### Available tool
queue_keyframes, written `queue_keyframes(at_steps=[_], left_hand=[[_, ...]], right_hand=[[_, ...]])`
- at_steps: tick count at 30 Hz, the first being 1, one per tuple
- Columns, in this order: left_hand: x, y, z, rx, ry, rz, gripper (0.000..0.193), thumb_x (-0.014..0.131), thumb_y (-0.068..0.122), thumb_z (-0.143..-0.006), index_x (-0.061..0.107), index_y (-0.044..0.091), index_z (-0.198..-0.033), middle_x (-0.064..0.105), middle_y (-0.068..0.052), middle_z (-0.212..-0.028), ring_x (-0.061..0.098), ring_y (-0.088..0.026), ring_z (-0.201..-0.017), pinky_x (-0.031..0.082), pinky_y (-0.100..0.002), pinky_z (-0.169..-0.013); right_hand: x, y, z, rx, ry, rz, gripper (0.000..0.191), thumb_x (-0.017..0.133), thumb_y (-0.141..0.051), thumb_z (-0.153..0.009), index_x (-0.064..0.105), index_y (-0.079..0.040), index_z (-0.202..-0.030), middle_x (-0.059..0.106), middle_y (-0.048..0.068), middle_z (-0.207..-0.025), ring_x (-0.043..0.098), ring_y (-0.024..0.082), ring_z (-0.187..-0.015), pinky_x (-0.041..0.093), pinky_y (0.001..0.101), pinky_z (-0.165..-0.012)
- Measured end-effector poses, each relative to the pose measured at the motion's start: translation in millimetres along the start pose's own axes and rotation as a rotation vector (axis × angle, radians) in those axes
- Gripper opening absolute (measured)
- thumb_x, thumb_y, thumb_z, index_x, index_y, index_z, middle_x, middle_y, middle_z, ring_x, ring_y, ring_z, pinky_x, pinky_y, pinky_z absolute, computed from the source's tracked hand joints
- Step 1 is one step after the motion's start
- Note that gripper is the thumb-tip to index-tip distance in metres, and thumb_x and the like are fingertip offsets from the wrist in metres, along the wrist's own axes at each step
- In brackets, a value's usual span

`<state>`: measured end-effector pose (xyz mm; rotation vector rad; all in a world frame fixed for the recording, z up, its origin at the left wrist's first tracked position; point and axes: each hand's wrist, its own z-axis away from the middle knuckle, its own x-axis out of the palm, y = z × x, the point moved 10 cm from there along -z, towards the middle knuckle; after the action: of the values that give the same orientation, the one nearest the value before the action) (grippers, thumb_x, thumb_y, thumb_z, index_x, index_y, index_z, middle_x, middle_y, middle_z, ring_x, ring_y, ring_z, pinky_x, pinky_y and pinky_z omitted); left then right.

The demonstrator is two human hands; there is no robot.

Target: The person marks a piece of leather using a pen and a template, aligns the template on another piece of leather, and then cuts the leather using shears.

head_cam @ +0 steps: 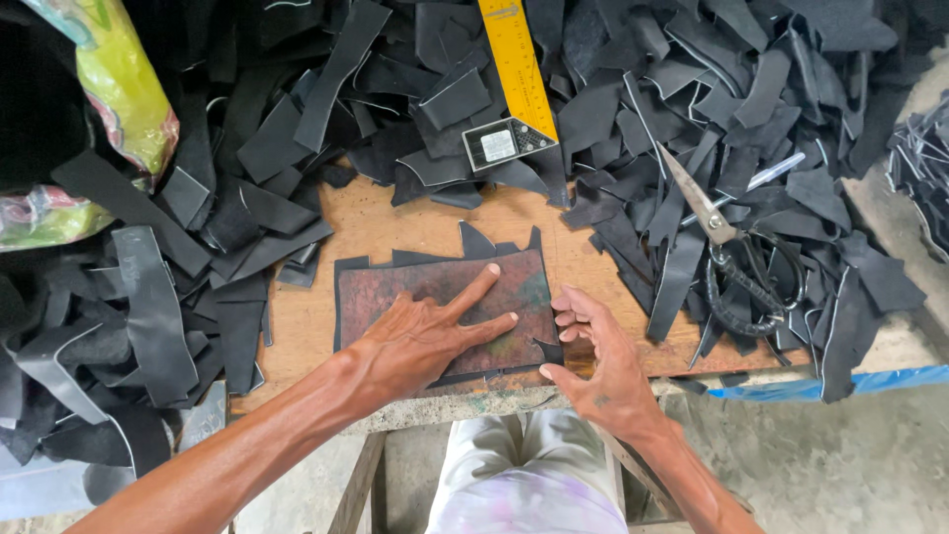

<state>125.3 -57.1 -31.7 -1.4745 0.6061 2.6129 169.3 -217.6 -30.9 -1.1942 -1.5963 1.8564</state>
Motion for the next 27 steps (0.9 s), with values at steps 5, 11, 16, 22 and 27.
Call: queue_keyframes(at_steps=[5,11,16,22,27], left_hand=[[1,0,0,0.013,-0.01,-0.015,0.084,0.054,-0.002,-0.085,0.036,0.043,-0.154,0.001,-0.01,-0.171,0.071,-0.03,-0.078,0.053,-0.05,-0.078],[0,0,-2,0.031,-0.007,-0.004,0.085,0.054,-0.002,-0.085,0.037,0.043,-0.154,0.001,-0.011,-0.171,0.071,-0.031,-0.077,0.053,-0.05,-0.077],[-3,2,-4,0.012,-0.064,0.002,0.089,0.054,-0.005,-0.084,0.035,0.045,-0.155,-0.002,-0.01,-0.172,0.071,-0.031,-0.08,0.055,-0.048,-0.076],[-2,0,2,0.0,-0.095,0.011,0.093,0.057,-0.007,-0.082,0.035,0.043,-0.158,0.0,-0.01,-0.172,0.069,-0.03,-0.086,0.051,-0.048,-0.081],[-10,-8,17,0.068,0.169,0.044,0.094,0.067,-0.009,-0.067,0.042,0.023,-0.152,0.013,-0.015,-0.168,0.065,-0.03,-0.103,0.049,-0.046,-0.084]], right_hand=[[-1,1,-4,-0.025,-0.015,-0.082,0.107,0.082,0.007,-0.066,0.026,-0.006,-0.156,0.049,0.015,-0.15,0.056,0.022,-0.116,0.049,0.0344,-0.095],[4,3,-14,0.043,-0.08,-0.102,0.116,0.082,0.008,-0.064,0.018,-0.009,-0.159,0.045,0.015,-0.155,0.055,0.021,-0.112,0.049,0.0325,-0.09],[3,3,-18,0.063,-0.136,-0.064,0.116,0.08,0.009,-0.062,0.017,-0.01,-0.158,0.044,0.013,-0.155,0.057,0.02,-0.107,0.051,0.0314,-0.086],[2,19,-23,0.185,-0.251,-0.159,0.078,0.062,0.017,-0.084,0.043,-0.008,-0.156,0.056,0.019,-0.13,0.062,0.021,-0.11,0.055,0.0327,-0.095],[-2,-3,-26,-0.044,-0.231,0.128,0.064,0.06,0.021,-0.079,0.057,-0.007,-0.137,0.056,0.01,-0.146,0.067,0.017,-0.105,0.059,0.0294,-0.088]])
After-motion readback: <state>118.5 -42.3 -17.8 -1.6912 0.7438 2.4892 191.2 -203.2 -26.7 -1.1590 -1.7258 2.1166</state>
